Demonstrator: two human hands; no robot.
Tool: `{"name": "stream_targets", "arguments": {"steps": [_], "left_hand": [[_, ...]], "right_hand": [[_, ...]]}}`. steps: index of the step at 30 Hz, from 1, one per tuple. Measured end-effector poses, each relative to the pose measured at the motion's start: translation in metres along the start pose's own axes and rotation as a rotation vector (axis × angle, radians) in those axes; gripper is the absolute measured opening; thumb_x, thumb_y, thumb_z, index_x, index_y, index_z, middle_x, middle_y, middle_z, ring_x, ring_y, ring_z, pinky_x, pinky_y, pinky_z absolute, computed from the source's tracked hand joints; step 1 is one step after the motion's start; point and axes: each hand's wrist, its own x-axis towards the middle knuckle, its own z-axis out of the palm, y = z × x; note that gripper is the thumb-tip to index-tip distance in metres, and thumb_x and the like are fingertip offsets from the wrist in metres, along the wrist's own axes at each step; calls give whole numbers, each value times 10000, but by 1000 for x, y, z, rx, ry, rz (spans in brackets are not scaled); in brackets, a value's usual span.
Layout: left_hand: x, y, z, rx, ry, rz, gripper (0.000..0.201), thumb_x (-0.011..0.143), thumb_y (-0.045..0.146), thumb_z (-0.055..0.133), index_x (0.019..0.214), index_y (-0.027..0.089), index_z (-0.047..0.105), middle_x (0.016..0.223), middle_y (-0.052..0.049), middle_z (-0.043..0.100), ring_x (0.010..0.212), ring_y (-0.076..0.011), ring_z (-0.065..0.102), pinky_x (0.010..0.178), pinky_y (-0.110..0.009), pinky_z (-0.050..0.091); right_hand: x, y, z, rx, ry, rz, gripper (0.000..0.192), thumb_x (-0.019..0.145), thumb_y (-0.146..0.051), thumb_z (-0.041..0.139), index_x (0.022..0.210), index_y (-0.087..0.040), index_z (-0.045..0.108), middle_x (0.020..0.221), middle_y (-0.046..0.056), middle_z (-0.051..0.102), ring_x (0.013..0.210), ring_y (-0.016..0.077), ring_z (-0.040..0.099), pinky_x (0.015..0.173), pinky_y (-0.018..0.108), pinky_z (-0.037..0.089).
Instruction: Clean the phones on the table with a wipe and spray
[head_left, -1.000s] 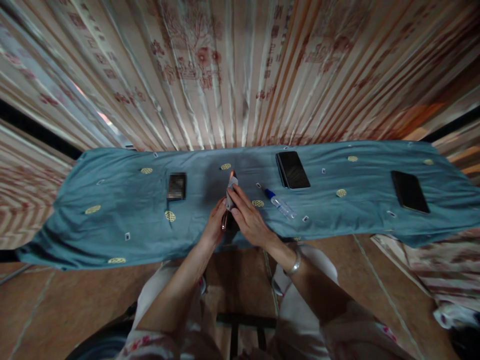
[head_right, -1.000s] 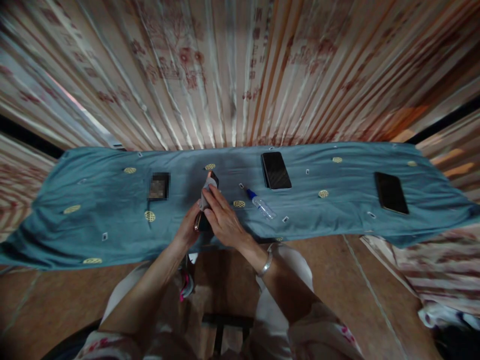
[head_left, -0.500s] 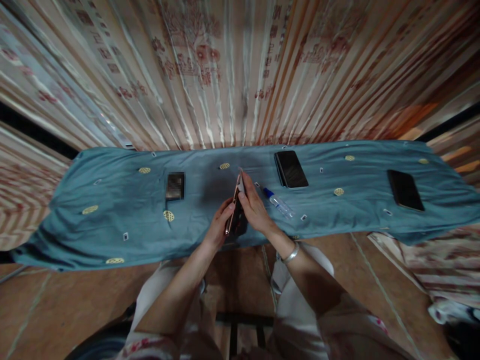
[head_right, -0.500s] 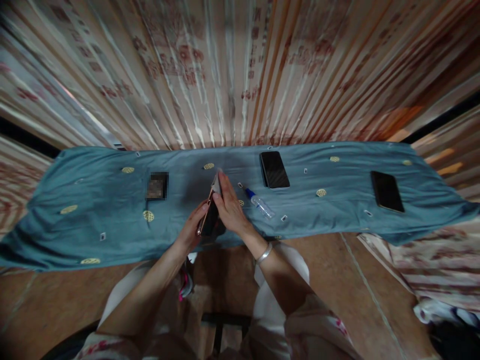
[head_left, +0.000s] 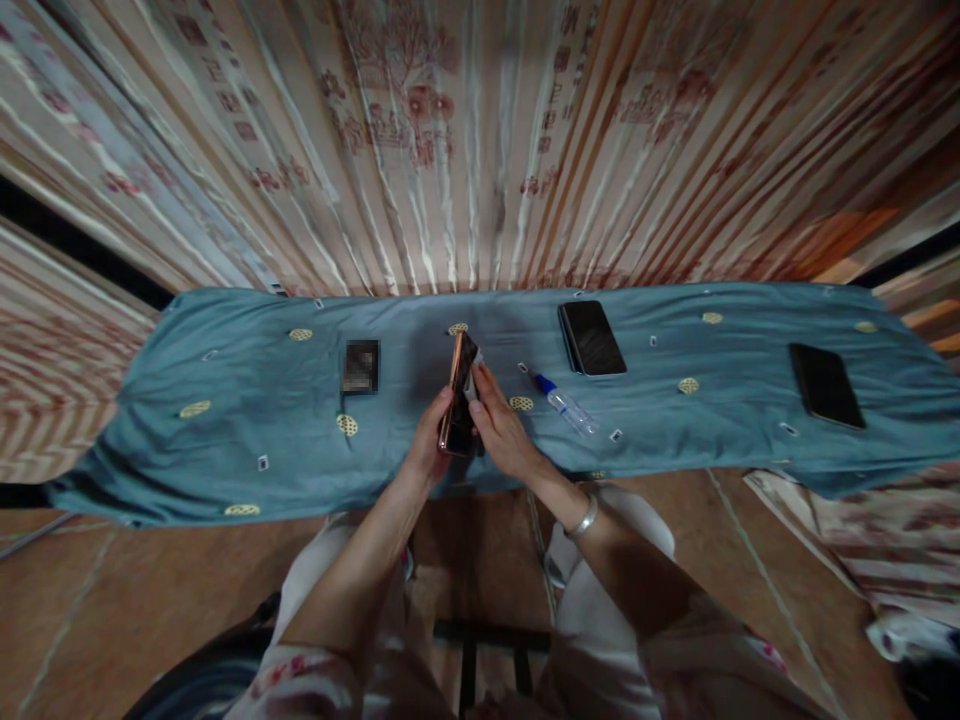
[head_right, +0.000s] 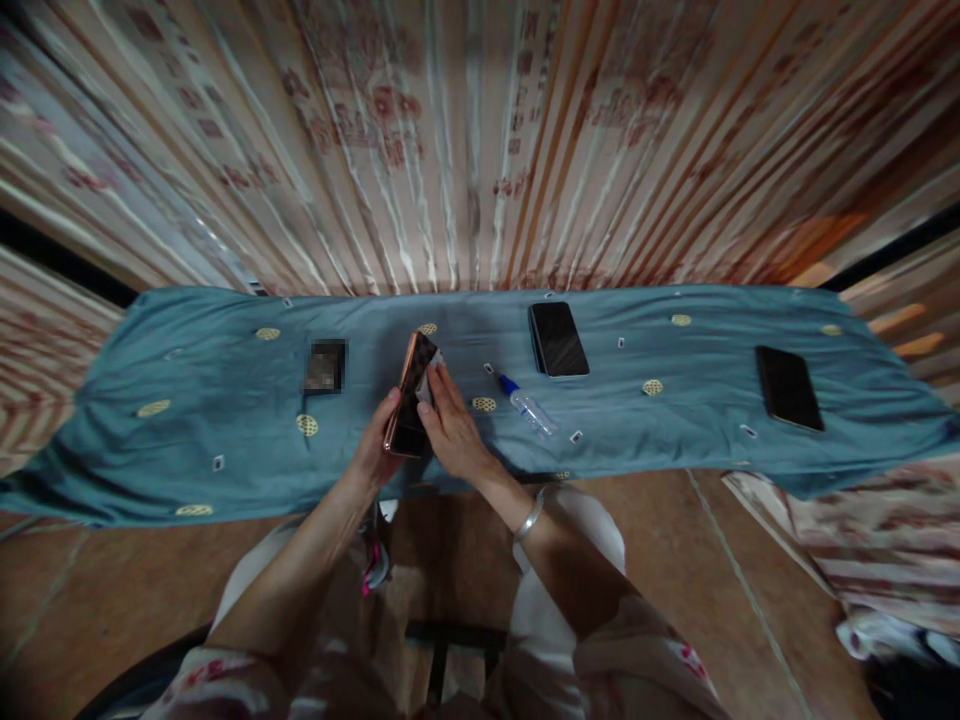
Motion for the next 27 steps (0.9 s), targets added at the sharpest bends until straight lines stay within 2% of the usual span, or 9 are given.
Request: {"name": "stream_targets", "arguments": {"steps": [3, 6, 11, 14, 17, 21, 23, 27], "left_hand": [[1, 1, 3, -46, 31, 15, 222, 794, 335, 640, 904, 149, 692, 885, -49, 737, 926, -191, 680, 832, -268, 523], [0, -3, 3, -26, 2, -4, 237, 784, 345, 655, 926, 159, 696, 901, -50, 733, 938, -192, 675, 825, -265, 516], [-6, -16, 2, 63, -72, -68, 296, 755, 404, 690, 927, 163, 683, 761, -21, 690, 672, -154, 646, 604, -258, 508], [-7, -18, 2, 107, -107, -50, 386, 706, 444, 726, 960, 157, 679, 760, -21, 687, 624, -145, 623, 552, -251, 486], [-4, -15, 2, 126, -92, 9, 420, 677, 425, 752, 996, 163, 675, 827, -31, 707, 747, -169, 656, 633, -252, 494], [-2, -14, 1, 119, -40, 55, 359, 649, 367, 776, 941, 183, 673, 877, -17, 712, 877, -174, 662, 756, -248, 485], [-2, -14, 1, 128, -33, 53, 355, 652, 359, 774, 944, 186, 670, 877, -13, 709, 842, -160, 660, 738, -243, 485], [-5, -15, 2, 189, -61, 11, 433, 663, 390, 766, 1023, 176, 658, 811, -12, 695, 647, -133, 625, 571, -238, 473]], "right_hand": [[-6, -7, 1, -42, -43, -58, 609, 988, -482, 275, 1526, -213, 182, 1605, 53, 162, 1478, 164, 129, 1218, 405, 150], [-2, -8, -4, -69, -23, -78, 594, 990, -446, 288, 1530, -235, 159, 1609, 30, 148, 1480, 163, 123, 1220, 412, 147], [12, -3, -19, -92, 59, -57, 569, 992, -432, 273, 1525, -263, 167, 1607, 22, 159, 1479, 170, 129, 1214, 442, 150], [13, -6, -24, -99, 69, -62, 566, 992, -430, 270, 1521, -251, 179, 1603, 41, 173, 1477, 169, 142, 1208, 446, 164], [8, -11, -25, -120, 45, -103, 550, 989, -404, 295, 1508, -233, 227, 1599, 58, 185, 1470, 174, 176, 1197, 429, 219], [4, -14, -23, -168, 21, -184, 495, 979, -353, 346, 1451, -204, 365, 1584, 74, 232, 1461, 201, 215, 1195, 421, 242], [5, -13, -24, -180, 24, -222, 467, 977, -339, 349, 1424, -215, 409, 1579, 63, 252, 1462, 209, 212, 1199, 434, 233], [13, -9, -31, -191, 62, -219, 454, 988, -375, 304, 1407, -247, 423, 1569, 41, 279, 1466, 184, 193, 1205, 430, 210]]}}
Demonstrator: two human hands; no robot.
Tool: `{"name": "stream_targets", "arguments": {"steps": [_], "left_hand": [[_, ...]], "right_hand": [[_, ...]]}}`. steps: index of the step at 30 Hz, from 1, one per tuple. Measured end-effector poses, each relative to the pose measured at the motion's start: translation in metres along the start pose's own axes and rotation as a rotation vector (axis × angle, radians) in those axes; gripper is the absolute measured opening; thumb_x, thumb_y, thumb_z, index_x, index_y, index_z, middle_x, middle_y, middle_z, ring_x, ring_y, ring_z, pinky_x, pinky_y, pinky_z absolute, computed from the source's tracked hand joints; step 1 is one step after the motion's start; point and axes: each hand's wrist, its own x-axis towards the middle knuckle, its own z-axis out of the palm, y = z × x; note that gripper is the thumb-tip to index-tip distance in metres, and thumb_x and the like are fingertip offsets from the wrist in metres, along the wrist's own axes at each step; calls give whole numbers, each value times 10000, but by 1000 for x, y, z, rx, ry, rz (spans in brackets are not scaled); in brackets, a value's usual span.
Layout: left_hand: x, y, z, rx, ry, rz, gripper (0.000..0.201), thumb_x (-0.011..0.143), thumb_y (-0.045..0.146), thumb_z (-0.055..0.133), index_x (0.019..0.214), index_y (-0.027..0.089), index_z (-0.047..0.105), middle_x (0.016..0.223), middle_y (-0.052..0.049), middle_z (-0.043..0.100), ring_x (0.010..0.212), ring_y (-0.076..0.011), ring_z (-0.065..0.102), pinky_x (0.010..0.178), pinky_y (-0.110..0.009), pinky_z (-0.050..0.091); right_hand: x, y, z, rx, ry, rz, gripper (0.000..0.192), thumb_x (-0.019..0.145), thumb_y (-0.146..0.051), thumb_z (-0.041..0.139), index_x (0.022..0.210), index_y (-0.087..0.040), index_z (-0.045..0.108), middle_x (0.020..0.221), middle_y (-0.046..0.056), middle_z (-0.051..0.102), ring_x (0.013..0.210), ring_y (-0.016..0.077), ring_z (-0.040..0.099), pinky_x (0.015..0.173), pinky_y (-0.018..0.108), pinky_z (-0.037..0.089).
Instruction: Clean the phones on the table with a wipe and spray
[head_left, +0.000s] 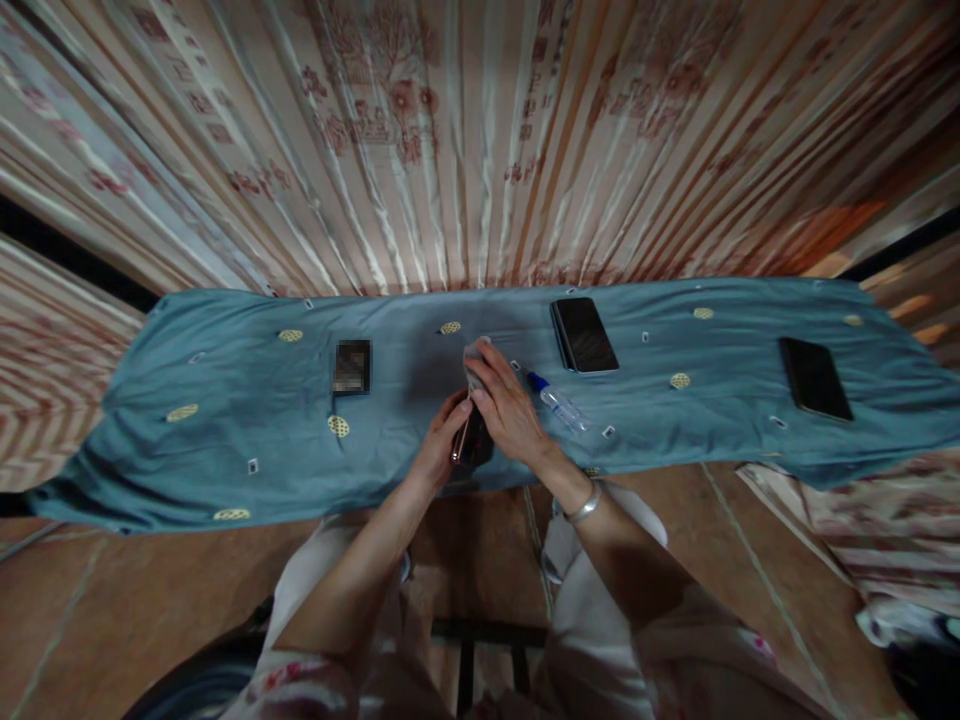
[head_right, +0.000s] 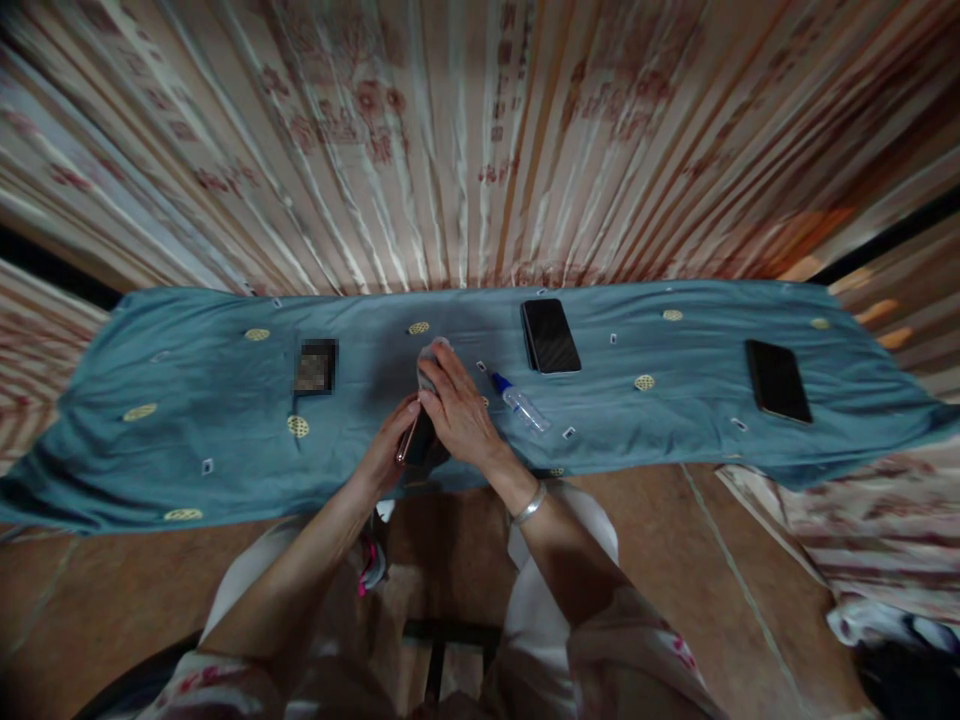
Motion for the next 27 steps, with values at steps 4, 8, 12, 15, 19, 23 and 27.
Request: {"name": "stream_targets", "arguments": {"steps": [4, 8, 12, 15, 19, 23, 27], "left_hand": [[-2, -1, 2, 17, -32, -30, 483, 664, 406, 766, 1072, 175, 646, 858, -29, 712, 653, -134, 640, 538, -225, 488], [-2, -2, 1, 7, -59, -36, 498, 691, 403, 746, 1112, 166, 626, 949, -73, 714, 756, -184, 686, 501, -222, 492], [-2, 1, -1, -45, -85, -60, 478, 727, 388, 719, 1128, 153, 606, 969, -105, 712, 817, -212, 700, 511, -227, 505], [-1, 4, -2, -81, -93, -66, 440, 752, 385, 696, 1111, 145, 612, 995, -119, 715, 852, -227, 703, 522, -240, 522], [2, 8, -2, -121, -90, -67, 335, 785, 366, 660, 1038, 147, 652, 941, -89, 727, 852, -214, 700, 565, -250, 547], [7, 7, -2, -207, -12, -65, 200, 830, 298, 613, 937, 143, 680, 863, -51, 729, 837, -170, 691, 722, -252, 554], [13, 5, -6, -292, 21, -25, 197, 838, 292, 615, 974, 169, 687, 894, -21, 727, 901, -142, 677, 870, -244, 503]], "right_hand": [[6, 6, -6, 50, 49, 90, 498, 994, -450, 251, 1393, -218, 439, 1529, 76, 350, 1434, 188, 282, 1187, 424, 247], [10, 11, -8, 145, 102, 151, 534, 989, -516, 218, 1374, -240, 464, 1438, 67, 484, 1370, 181, 396, 1165, 404, 286], [12, 18, -5, 227, 125, 251, 582, 976, -562, 223, 1373, -217, 471, 1368, 74, 560, 1299, 184, 487, 1132, 374, 342], [13, 24, 0, 258, 110, 302, 624, 971, -578, 203, 1370, -188, 481, 1388, 92, 545, 1326, 199, 463, 1141, 390, 326], [8, 22, 10, 240, 45, 320, 664, 960, -602, 200, 1444, -190, 391, 1503, 86, 407, 1414, 202, 334, 1175, 426, 262], [-5, 7, 20, 197, -53, 235, 631, 975, -551, 233, 1500, -204, 279, 1581, 57, 246, 1465, 170, 195, 1209, 406, 182], [-19, -11, 25, 192, -129, 97, 571, 999, -446, 255, 1522, -222, 203, 1588, 44, 228, 1467, 147, 179, 1217, 389, 177]]}}
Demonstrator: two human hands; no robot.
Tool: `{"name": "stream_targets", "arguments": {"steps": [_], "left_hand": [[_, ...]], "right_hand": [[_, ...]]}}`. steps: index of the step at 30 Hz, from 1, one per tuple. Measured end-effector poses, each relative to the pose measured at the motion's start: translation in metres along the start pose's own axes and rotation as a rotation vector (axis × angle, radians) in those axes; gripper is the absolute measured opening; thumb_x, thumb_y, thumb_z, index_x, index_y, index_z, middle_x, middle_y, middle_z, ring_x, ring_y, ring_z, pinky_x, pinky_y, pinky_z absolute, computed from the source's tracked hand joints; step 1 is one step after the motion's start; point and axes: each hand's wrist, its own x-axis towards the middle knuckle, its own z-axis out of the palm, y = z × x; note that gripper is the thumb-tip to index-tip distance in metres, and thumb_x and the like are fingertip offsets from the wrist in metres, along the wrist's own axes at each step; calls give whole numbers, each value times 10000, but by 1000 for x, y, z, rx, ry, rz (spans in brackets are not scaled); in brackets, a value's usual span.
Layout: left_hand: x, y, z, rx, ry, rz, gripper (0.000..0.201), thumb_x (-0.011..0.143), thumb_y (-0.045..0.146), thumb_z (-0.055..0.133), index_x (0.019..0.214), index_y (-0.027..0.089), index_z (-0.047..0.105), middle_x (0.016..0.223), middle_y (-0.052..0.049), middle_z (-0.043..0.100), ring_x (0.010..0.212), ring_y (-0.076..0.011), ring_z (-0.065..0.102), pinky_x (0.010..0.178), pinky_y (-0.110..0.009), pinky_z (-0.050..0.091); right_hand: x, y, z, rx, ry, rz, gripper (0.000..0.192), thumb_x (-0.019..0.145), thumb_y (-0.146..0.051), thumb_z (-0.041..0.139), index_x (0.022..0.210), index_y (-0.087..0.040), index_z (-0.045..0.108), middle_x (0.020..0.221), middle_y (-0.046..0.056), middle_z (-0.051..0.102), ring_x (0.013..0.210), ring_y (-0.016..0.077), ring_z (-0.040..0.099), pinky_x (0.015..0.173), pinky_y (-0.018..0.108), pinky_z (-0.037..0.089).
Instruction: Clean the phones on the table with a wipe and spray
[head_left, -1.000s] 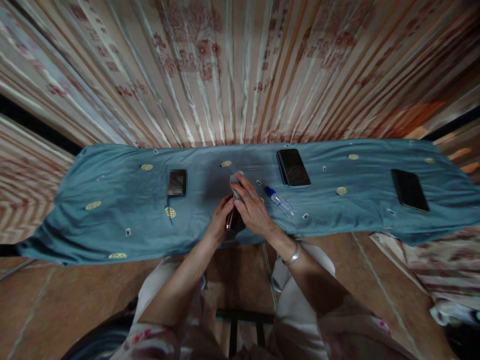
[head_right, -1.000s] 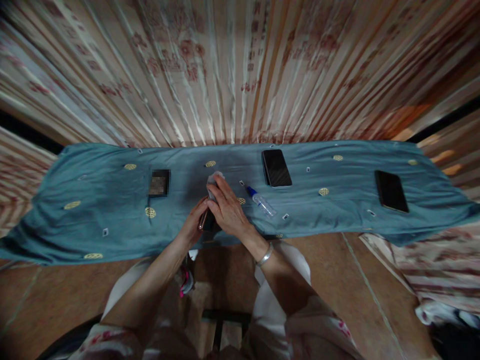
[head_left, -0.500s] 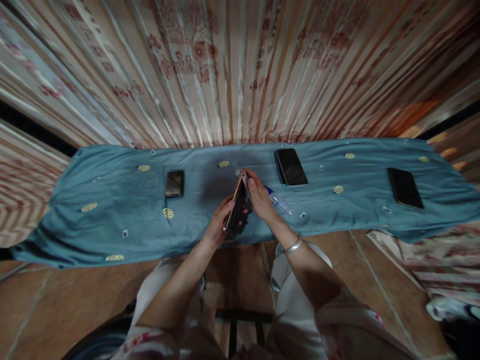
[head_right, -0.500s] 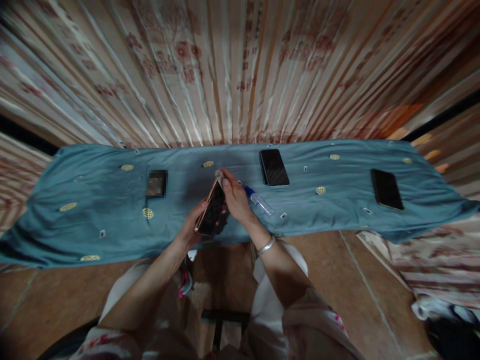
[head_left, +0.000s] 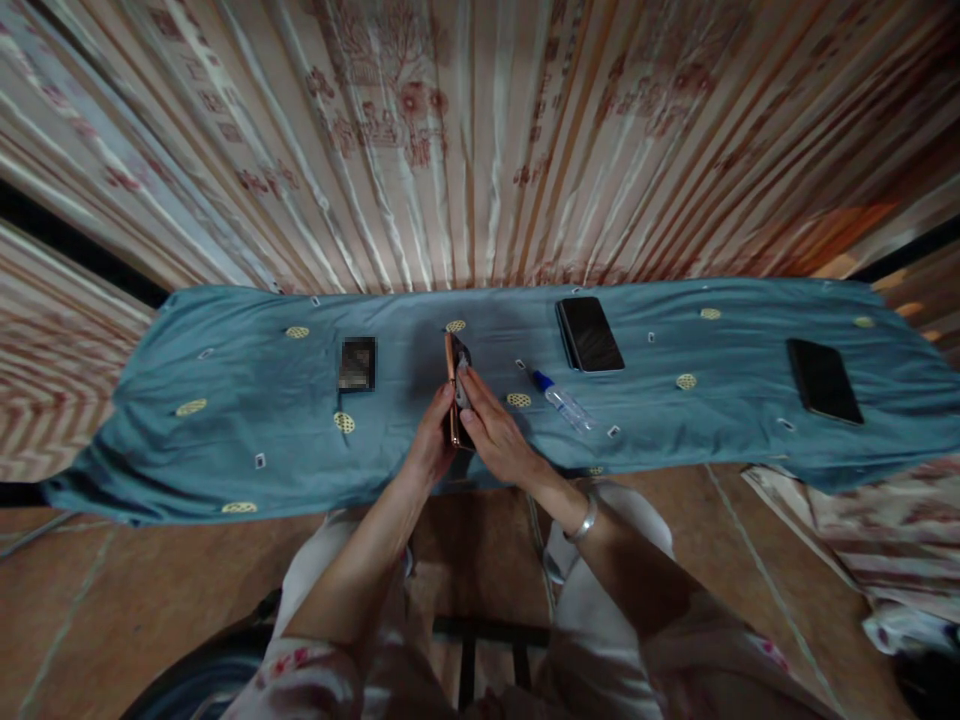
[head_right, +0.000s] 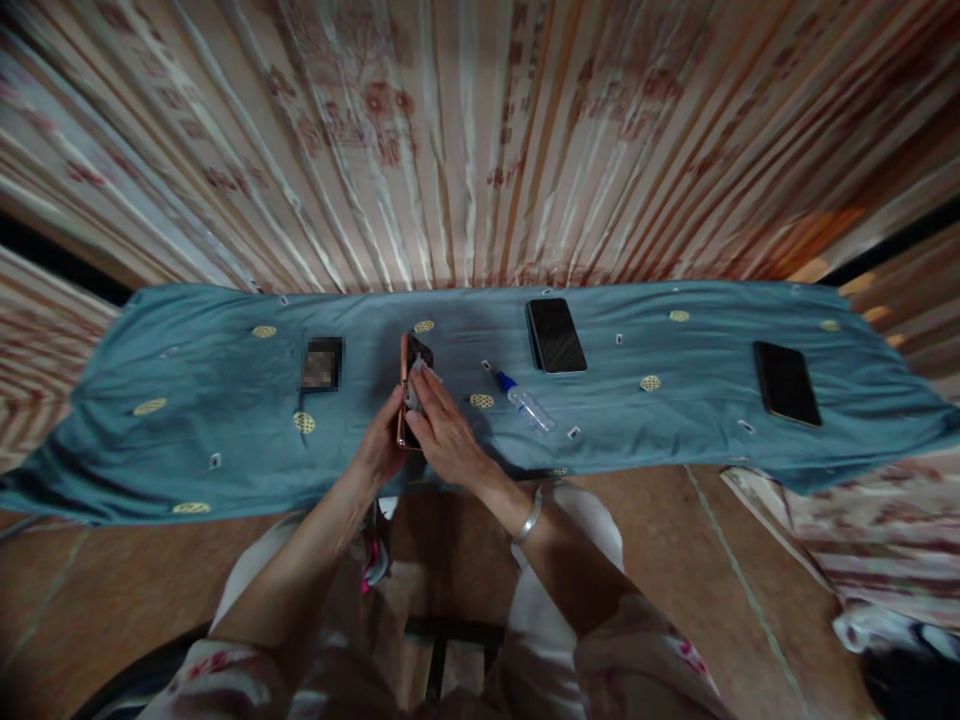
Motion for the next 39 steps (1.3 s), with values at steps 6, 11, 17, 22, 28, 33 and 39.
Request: {"name": "stream_targets", "arguments": {"steps": [6, 11, 17, 22, 28, 33, 39], "left_hand": [[6, 6, -6, -54, 25, 45, 228, 815, 322, 648, 983, 170, 675, 932, -35, 719, 969, -166, 666, 923, -278, 471], [1, 1, 0, -37, 10, 46, 244, 847, 269, 613, 1080, 204, 645, 952, -8, 703, 908, -121, 656, 867, -229, 471], [-2, -3, 5, -22, 9, 58, 344, 857, 253, 608, 1199, 265, 573, 1027, 15, 686, 863, -106, 650, 786, -215, 484], [5, 4, 0, -83, 44, 90, 507, 855, 264, 617, 1332, 287, 444, 890, 19, 688, 801, -121, 671, 818, -262, 504], [10, 13, -6, -26, 72, 124, 511, 848, 270, 629, 1320, 275, 435, 801, 15, 686, 739, -141, 687, 754, -279, 541], [9, 19, -8, 11, 70, 87, 325, 885, 303, 565, 1196, 213, 535, 774, -4, 699, 685, -150, 689, 662, -262, 551], [3, 24, -1, -49, 12, -88, 425, 947, 419, 398, 986, 86, 661, 800, -99, 728, 800, -196, 709, 807, -315, 566]], "right_hand": [[-10, -12, 3, -29, -72, -135, 550, 1006, -370, 277, 1528, -231, 172, 1581, 52, 249, 1462, 171, 203, 1216, 424, 193], [-3, -8, -4, -15, -35, -103, 545, 1001, -369, 299, 1518, -218, 219, 1575, 61, 264, 1457, 191, 225, 1210, 436, 216], [0, -10, -8, 22, -25, -52, 539, 1000, -379, 310, 1515, -238, 236, 1569, 41, 279, 1460, 187, 217, 1212, 432, 210], [-6, -15, -6, 59, -81, -58, 520, 1009, -402, 273, 1510, -270, 239, 1570, 18, 281, 1457, 154, 220, 1214, 409, 202], [-12, -18, -11, 11, -133, -146, 506, 1007, -380, 297, 1496, -248, 287, 1565, 32, 295, 1446, 178, 259, 1200, 414, 249], [-15, -20, -13, -58, -133, -223, 504, 1005, -352, 308, 1494, -234, 283, 1551, 52, 322, 1433, 163, 287, 1193, 401, 270], [-13, -14, -10, -123, -105, -263, 544, 1003, -363, 302, 1514, -196, 219, 1556, 92, 307, 1445, 180, 256, 1189, 429, 259]]}}
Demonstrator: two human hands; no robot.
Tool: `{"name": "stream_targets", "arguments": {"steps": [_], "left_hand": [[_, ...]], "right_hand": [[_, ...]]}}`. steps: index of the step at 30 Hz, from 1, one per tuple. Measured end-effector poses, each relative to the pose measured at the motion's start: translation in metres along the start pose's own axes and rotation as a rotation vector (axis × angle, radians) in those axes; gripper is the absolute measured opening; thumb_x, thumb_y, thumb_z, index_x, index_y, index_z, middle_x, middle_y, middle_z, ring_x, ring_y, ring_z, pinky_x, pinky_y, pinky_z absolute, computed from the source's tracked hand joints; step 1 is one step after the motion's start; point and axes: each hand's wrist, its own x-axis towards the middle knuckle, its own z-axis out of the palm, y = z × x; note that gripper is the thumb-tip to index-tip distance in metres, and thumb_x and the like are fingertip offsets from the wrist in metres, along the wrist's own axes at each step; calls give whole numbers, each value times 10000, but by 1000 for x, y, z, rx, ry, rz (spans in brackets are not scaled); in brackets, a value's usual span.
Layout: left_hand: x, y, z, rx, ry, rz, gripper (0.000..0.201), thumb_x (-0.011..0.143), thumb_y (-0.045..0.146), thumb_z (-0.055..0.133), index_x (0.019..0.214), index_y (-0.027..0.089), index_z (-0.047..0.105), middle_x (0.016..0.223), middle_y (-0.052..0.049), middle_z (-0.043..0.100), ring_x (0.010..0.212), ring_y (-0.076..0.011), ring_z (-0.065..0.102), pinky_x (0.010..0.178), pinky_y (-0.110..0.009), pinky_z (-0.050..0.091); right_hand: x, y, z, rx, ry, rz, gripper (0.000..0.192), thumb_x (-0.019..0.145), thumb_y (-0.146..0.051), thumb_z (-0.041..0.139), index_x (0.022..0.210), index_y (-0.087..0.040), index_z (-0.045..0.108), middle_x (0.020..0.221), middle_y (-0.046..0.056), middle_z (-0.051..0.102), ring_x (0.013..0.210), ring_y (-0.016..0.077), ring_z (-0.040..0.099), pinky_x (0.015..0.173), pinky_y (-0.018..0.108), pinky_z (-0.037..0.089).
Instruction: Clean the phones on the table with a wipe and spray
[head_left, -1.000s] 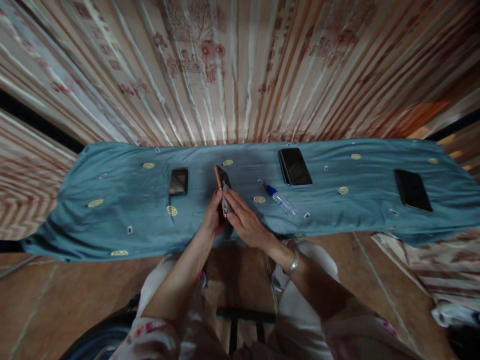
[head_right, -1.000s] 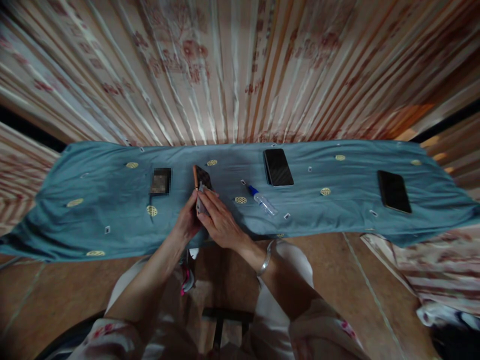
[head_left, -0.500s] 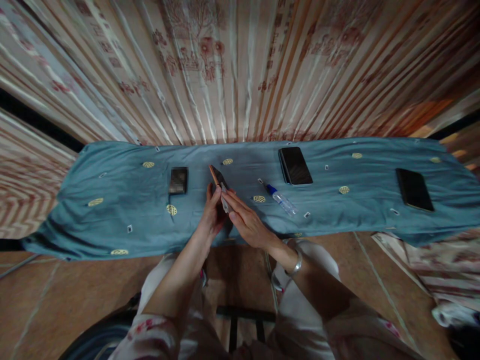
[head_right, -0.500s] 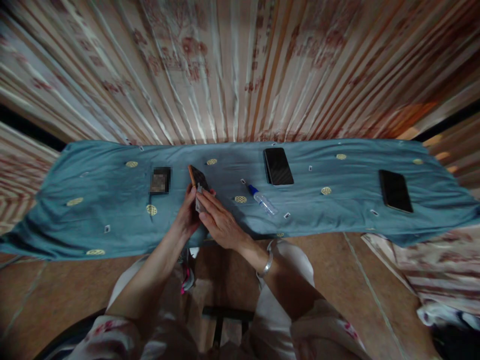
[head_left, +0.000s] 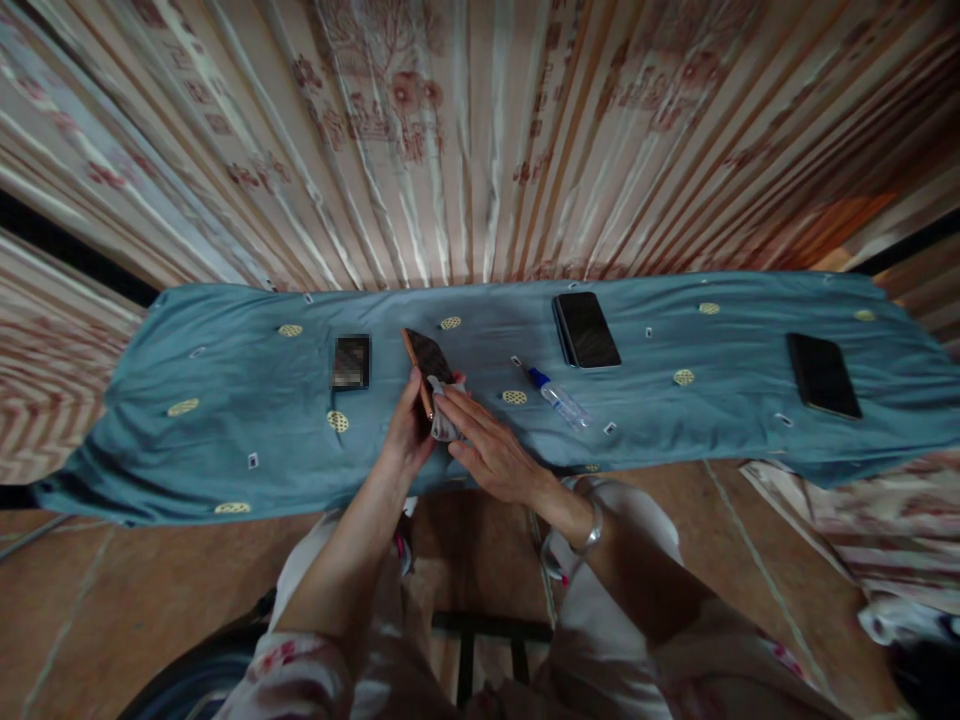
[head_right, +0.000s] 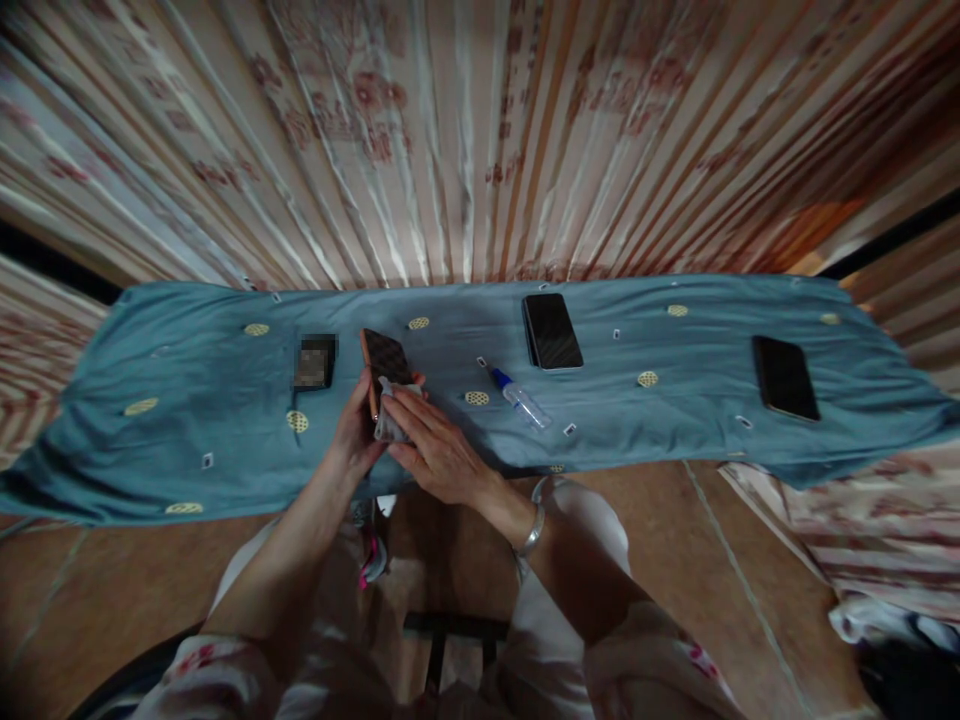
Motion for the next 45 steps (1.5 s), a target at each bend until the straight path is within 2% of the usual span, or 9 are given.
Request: {"name": "stream_targets", "arguments": {"steps": [3, 6, 12, 16, 22, 32, 38, 42, 45], "left_hand": [[-2, 0, 3, -31, -31, -14, 457, 946, 413, 390, 1074, 66, 659, 901, -129, 736, 944, -229, 695, 911, -359, 534], [-3, 0, 3, -60, -45, -15, 446, 910, 414, 472, 1146, 77, 644, 993, -139, 731, 999, -244, 680, 931, -376, 526], [1, 0, 0, -35, 5, 22, 353, 885, 379, 536, 1035, 90, 674, 926, -119, 733, 949, -222, 693, 907, -342, 538], [3, -4, -1, -21, 50, 69, 259, 882, 340, 555, 970, 126, 671, 875, -79, 732, 897, -186, 702, 897, -317, 538], [-2, 0, 3, -37, 33, 18, 367, 947, 354, 420, 1024, 94, 666, 881, -110, 732, 930, -200, 698, 850, -299, 556], [-3, 10, -2, -46, 3, 66, 393, 937, 373, 453, 1173, 101, 611, 965, -120, 736, 941, -207, 698, 787, -297, 578], [-2, 12, -2, -41, 17, 77, 370, 924, 363, 487, 1141, 97, 626, 988, -125, 729, 973, -211, 687, 796, -291, 572], [-1, 10, 0, -27, 34, 71, 318, 930, 348, 476, 1047, 110, 652, 905, -104, 735, 948, -212, 694, 805, -309, 572], [1, 6, 1, -5, 41, 89, 272, 896, 347, 542, 993, 125, 664, 902, -96, 737, 950, -216, 696, 811, -306, 567]], "right_hand": [[1, 5, 1, -34, 32, 43, 538, 997, -374, 316, 1500, -190, 269, 1539, 104, 340, 1440, 202, 270, 1183, 453, 260], [2, 7, 2, -29, 49, 92, 524, 996, -371, 319, 1491, -202, 296, 1534, 94, 352, 1445, 204, 258, 1187, 466, 251], [1, -2, 0, 97, 36, 113, 485, 1004, -385, 289, 1465, -248, 350, 1539, 54, 348, 1440, 180, 270, 1190, 443, 250], [2, -8, -3, 218, 62, 142, 474, 1004, -422, 285, 1397, -214, 449, 1508, 83, 396, 1419, 165, 316, 1186, 394, 258], [2, -2, -7, 249, 79, 236, 473, 995, -484, 282, 1308, -230, 528, 1483, 82, 429, 1408, 168, 339, 1178, 400, 267], [-4, 6, -3, 151, 112, 351, 435, 988, -445, 326, 1280, -231, 567, 1490, 88, 415, 1415, 202, 323, 1176, 433, 259], [-2, 8, -1, 127, 98, 339, 368, 957, -295, 421, 1301, -278, 551, 1422, 49, 486, 1346, 188, 425, 1133, 393, 345], [-3, 15, 2, 42, 143, 291, 393, 925, -191, 416, 1272, -252, 590, 1243, 72, 595, 1186, 188, 555, 1047, 365, 439], [-2, 21, 1, 3, 159, 286, 366, 917, -178, 426, 1195, -261, 649, 1129, 66, 642, 1089, 192, 601, 984, 360, 480]]}}
